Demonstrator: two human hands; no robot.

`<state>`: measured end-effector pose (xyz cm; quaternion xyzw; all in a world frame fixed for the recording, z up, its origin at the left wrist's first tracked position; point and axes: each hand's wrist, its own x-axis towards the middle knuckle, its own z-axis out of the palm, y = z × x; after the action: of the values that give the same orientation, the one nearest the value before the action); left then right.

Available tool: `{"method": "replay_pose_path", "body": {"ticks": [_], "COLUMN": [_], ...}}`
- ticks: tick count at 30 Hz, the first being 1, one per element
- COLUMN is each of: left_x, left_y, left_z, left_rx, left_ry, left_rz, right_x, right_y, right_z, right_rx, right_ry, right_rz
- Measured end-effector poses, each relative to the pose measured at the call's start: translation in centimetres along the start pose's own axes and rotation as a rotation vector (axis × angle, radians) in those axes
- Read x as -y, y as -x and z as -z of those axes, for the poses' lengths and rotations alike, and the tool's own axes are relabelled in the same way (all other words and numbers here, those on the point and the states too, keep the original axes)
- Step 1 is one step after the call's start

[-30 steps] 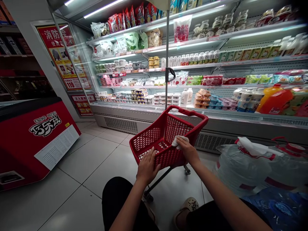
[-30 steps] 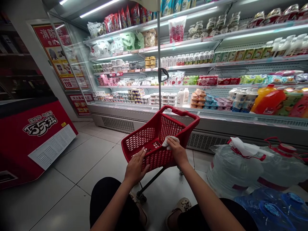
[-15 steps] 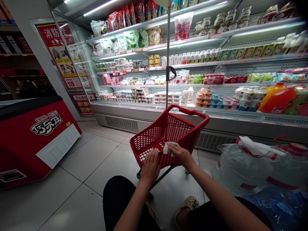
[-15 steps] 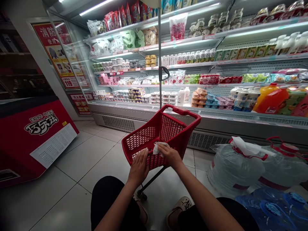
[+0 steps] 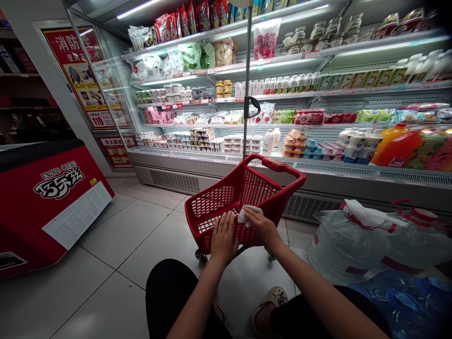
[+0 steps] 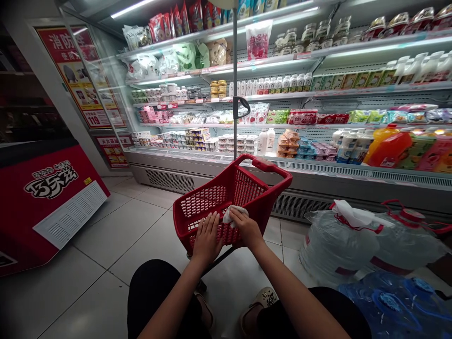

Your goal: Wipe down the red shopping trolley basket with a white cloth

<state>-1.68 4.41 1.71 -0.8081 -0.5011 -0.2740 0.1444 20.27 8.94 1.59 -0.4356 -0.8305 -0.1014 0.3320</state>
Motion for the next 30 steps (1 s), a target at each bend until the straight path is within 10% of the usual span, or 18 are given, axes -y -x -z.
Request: {"method": "replay_pose_path", "body": {"ticks": [10, 20, 30], "left_x": [0.8, -2.7, -2.2], "left_y": [0.4, -3.3, -2.9], "left_z": [0.7, -1.6, -1.3], "left_rx": [0.034, 0.061, 0.048], "left_ry": [0.015, 0.076, 0.083], "left_rz": [-0.065, -0.106, -0.141], "right_x": [-6.1, -1.7, -9.9], "right_y": [1.2, 0.4, 1.4], "right_z": [6.1, 2.2, 9.4], "right_rx": [-0.038, 0.016, -0.056], "right_ry": [0.101, 0.037, 0.191], "right_rz": [-0.122, -0.034, -0.218]}}
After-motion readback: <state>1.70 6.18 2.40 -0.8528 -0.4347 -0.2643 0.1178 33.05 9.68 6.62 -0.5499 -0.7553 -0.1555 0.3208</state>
